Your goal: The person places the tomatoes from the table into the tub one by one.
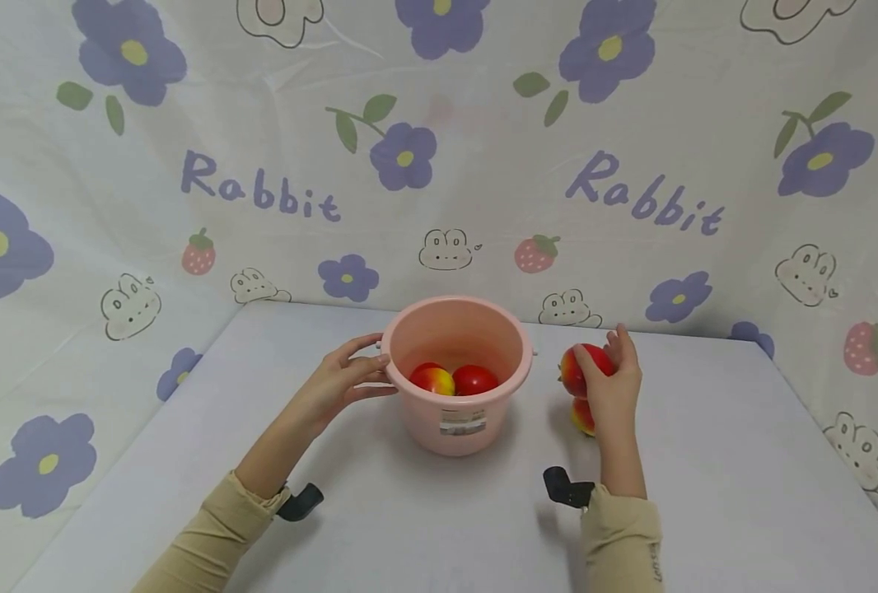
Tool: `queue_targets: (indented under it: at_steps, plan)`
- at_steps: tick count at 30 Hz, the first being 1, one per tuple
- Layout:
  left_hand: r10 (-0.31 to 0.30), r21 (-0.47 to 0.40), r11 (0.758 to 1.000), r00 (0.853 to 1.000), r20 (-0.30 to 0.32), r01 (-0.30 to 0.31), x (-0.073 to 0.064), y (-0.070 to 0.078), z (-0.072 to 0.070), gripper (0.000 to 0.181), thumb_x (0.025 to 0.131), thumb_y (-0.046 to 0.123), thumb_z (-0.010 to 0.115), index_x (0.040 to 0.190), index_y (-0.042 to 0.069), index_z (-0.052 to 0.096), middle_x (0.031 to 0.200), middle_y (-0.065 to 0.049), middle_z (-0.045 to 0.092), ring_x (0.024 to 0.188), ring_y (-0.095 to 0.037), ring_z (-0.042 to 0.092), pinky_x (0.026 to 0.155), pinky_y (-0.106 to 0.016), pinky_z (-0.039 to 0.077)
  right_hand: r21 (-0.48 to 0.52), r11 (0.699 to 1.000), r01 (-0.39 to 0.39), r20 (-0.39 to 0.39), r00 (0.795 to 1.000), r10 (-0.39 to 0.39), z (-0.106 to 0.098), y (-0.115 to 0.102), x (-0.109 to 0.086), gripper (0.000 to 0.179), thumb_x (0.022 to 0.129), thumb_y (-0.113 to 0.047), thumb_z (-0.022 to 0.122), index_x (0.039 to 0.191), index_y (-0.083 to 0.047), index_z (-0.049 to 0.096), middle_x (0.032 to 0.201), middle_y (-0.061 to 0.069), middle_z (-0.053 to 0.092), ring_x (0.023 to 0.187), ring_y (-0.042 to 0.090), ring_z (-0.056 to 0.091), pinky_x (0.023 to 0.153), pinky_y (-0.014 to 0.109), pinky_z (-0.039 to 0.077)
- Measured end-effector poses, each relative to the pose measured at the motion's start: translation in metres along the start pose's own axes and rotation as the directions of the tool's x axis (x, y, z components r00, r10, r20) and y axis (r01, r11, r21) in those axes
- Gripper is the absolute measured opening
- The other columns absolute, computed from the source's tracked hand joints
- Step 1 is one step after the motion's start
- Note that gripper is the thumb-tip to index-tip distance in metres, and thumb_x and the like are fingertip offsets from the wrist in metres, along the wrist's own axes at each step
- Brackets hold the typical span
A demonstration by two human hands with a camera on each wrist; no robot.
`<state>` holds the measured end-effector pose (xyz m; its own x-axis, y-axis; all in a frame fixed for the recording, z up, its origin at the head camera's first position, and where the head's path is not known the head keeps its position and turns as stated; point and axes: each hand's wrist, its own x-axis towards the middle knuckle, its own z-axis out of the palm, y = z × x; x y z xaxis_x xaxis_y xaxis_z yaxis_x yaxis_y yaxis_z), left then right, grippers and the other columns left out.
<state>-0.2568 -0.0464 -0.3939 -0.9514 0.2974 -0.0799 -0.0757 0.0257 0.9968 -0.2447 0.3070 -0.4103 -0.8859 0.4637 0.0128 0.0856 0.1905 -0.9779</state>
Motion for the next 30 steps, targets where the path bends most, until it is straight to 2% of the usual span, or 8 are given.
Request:
queue_targets:
  at_steps: [4, 8, 20, 30]
  plan:
    - [-0.003, -0.003, 1.000, 1.000, -0.005, 0.003, 0.000, 0.000, 0.000, 0.055, 0.095, 0.029, 0.064, 0.144, 0.020, 0.042, 0.118, -0.016, 0.067, 0.104, -0.024, 0.071, 0.096, -0.041, 0.055, 0.037, 0.999, -0.028, -0.004, 1.000, 0.028, -0.002, -0.013, 0.001, 0.073, 0.097, -0.034, 0.058, 0.155, -0.037, 0.014, 0.162, -0.007, 0.026, 0.152, 0.020, 0.021, 0.121, 0.043, 0.027]
    - [-0.002, -0.007, 1.000, 1.000, -0.004, 0.002, 0.000, 0.000, 0.000, 0.055, 0.095, 0.029, 0.064, 0.144, 0.020, 0.043, 0.117, -0.016, 0.068, 0.103, -0.023, 0.071, 0.096, -0.042, 0.055, 0.059, 0.998, -0.019, -0.002, 1.000, 0.019, 0.000, -0.026, 0.000, 0.072, 0.097, -0.035, 0.058, 0.154, -0.040, 0.015, 0.162, -0.009, 0.026, 0.152, 0.018, 0.022, 0.121, 0.042, 0.028]
    - [0.001, -0.005, 1.000, 1.000, -0.001, -0.001, -0.001, 0.002, 0.000, 0.054, 0.095, 0.029, 0.063, 0.144, 0.020, 0.042, 0.120, -0.018, 0.066, 0.105, -0.024, 0.070, 0.097, -0.042, 0.055, 0.174, 0.982, 0.072, 0.026, 0.997, -0.078, 0.015, -0.068, -0.003, 0.072, 0.096, -0.028, 0.061, 0.154, -0.037, 0.020, 0.161, -0.008, 0.029, 0.151, 0.018, 0.024, 0.120, 0.041, 0.029]
    - [-0.003, -0.017, 1.000, 1.000, 0.008, 0.003, 0.001, 0.000, -0.002, 0.054, 0.095, 0.028, 0.064, 0.144, 0.021, 0.043, 0.120, -0.017, 0.067, 0.105, -0.024, 0.071, 0.097, -0.042, 0.055, 0.204, 0.965, 0.164, 0.058, 0.982, -0.179, 0.033, -0.096, -0.012, 0.071, 0.095, -0.026, 0.063, 0.154, -0.034, 0.024, 0.160, -0.005, 0.032, 0.150, 0.020, 0.027, 0.120, 0.042, 0.030]
